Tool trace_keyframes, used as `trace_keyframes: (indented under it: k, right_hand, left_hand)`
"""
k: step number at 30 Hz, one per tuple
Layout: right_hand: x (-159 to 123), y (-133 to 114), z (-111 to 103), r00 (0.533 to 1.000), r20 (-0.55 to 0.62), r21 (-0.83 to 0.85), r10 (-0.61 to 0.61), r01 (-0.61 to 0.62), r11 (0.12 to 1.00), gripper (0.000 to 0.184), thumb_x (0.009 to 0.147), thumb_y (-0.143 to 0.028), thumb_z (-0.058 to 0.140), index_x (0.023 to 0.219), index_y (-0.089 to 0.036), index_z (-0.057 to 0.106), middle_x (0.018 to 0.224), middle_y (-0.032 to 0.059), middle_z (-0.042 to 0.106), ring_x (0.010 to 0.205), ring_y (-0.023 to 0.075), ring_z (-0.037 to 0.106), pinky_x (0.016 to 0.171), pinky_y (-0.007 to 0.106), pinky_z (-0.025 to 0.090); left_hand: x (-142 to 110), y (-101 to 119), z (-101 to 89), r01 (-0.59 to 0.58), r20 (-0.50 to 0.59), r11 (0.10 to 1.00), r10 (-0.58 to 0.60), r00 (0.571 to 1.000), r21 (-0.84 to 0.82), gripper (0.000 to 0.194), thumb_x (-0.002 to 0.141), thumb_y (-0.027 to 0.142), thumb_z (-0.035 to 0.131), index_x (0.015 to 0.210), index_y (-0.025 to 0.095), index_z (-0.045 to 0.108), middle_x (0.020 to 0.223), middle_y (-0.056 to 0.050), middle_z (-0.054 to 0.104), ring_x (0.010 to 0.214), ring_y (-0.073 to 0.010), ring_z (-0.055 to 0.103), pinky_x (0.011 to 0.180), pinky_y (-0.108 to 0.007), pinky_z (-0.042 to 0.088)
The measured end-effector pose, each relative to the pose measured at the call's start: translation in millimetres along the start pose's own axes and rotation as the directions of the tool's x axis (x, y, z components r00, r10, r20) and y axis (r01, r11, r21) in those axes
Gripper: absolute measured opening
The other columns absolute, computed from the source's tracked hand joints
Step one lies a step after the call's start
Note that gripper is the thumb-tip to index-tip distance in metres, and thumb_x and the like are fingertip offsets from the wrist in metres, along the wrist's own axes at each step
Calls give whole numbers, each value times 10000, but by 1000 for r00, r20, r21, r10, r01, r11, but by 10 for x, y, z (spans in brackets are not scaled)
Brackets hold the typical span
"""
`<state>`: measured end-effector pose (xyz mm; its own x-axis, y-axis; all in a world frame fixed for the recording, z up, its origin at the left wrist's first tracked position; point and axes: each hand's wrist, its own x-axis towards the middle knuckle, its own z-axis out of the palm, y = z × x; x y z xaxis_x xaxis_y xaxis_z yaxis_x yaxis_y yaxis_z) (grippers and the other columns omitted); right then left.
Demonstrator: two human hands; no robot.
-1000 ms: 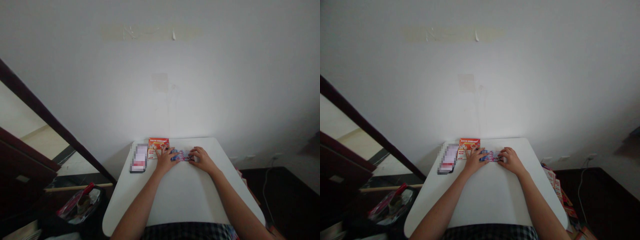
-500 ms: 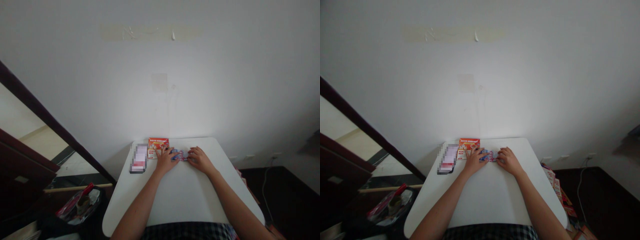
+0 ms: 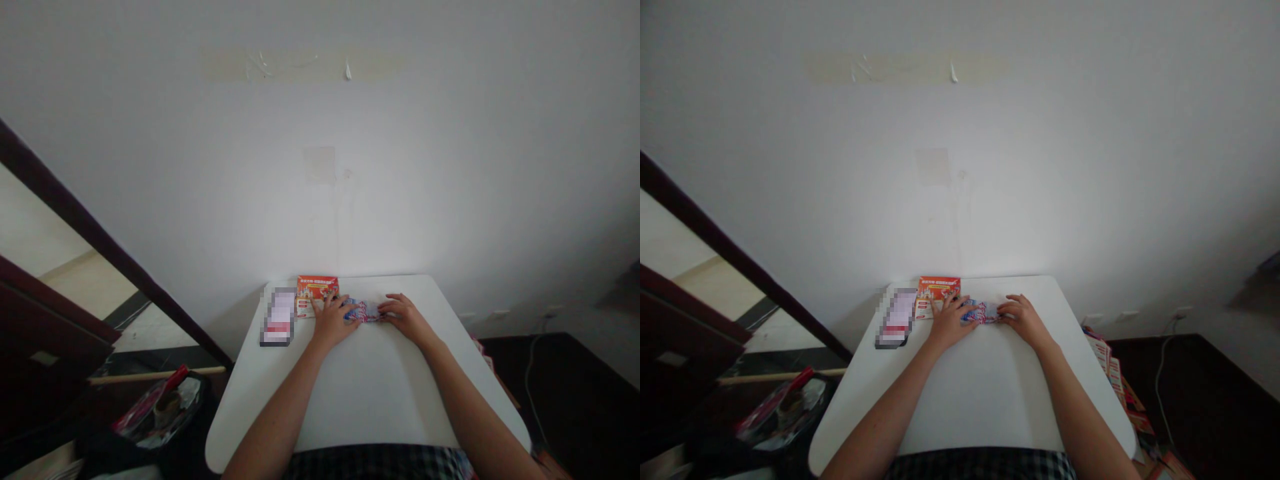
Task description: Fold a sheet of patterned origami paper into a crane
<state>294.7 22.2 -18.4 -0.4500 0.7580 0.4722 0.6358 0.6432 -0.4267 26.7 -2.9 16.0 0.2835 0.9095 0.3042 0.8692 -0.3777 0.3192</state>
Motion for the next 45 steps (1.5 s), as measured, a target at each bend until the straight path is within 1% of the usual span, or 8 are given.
trace_keyframes:
  k: [3, 9, 15, 22, 30, 37, 42, 45]
  right_hand:
    - [2, 0, -6, 1000, -20, 41, -7, 8, 999, 169, 904, -359, 623, 1018, -316, 741, 1077, 24, 744, 1208, 232, 581, 1029, 470, 492]
    - [19, -47, 38, 997, -75, 52, 11, -7, 999, 159, 904, -355, 615, 973, -307, 750, 1023, 29, 751, 1183, 236, 594, 1019, 474, 494]
    - [35, -120, 57, 989, -92, 39, 112, -109, 993, 142, 874, -344, 648, 951, -287, 752, 1018, 45, 746, 1176, 255, 584, 995, 455, 501]
    - [104, -256, 49, 980, -119, -12, 159, -162, 987, 140, 884, -355, 634, 921, -281, 748, 952, 53, 740, 1133, 259, 595, 958, 418, 485]
    - [153, -280, 142, 972, -128, -116, 195, -210, 971, 244, 899, -467, 610, 906, -255, 732, 868, 46, 721, 962, 229, 607, 902, 374, 447]
    - [170, -379, 246, 939, -183, -251, 292, -331, 910, 230, 909, -457, 589, 933, -278, 731, 905, 65, 703, 1014, 270, 566, 942, 432, 402]
    - [144, -379, 295, 938, -231, -274, 257, -317, 908, 202, 904, -441, 595, 932, -291, 728, 895, 71, 684, 1005, 272, 550, 981, 492, 369]
    - [135, -373, 305, 939, -226, -270, 260, -317, 909, 221, 912, -455, 576, 940, -294, 724, 891, 72, 676, 1006, 274, 543, 1001, 521, 355]
  left_hand:
    - [3, -7, 6, 1, -1, 1000, -1, 1000, -7, 360, 810, 560, 662, 1149, 439, 686, 1408, 33, 583, 1401, -357, 364, 1127, -780, 0]
    - [-3, 22, -9, 13, -5, 1000, -13, 1000, -1, 375, 795, 558, 670, 1142, 418, 693, 1410, 16, 576, 1399, -361, 351, 1150, -746, 28]
    - [-15, 92, -38, 56, 13, 998, -56, 998, 8, 382, 778, 526, 696, 1143, 414, 692, 1411, 7, 571, 1391, -372, 342, 1136, -760, 4]
    - [-26, 102, -48, 49, 11, 999, -49, 999, 4, 379, 771, 520, 711, 1139, 431, 684, 1384, 18, 580, 1365, -367, 351, 1118, -772, -36]
    - [-55, 131, -71, 49, 28, 999, -49, 998, 12, 385, 779, 532, 699, 1150, 433, 673, 1385, 12, 564, 1367, -362, 321, 1095, -790, -44]
    - [-47, 129, -75, 81, 66, 996, -83, 994, 27, 401, 768, 520, 706, 1160, 440, 674, 1468, 21, 496, 1395, -381, 286, 1099, -791, 2]
    - [-45, 115, -70, 70, 58, 997, -71, 996, 22, 378, 780, 527, 692, 1147, 438, 677, 1470, 24, 492, 1399, -378, 288, 1092, -800, 29]
    - [-42, 117, -60, 79, 59, 997, -80, 995, 19, 332, 811, 538, 656, 1121, 424, 690, 1466, 23, 498, 1404, -371, 279, 1102, -788, 53]
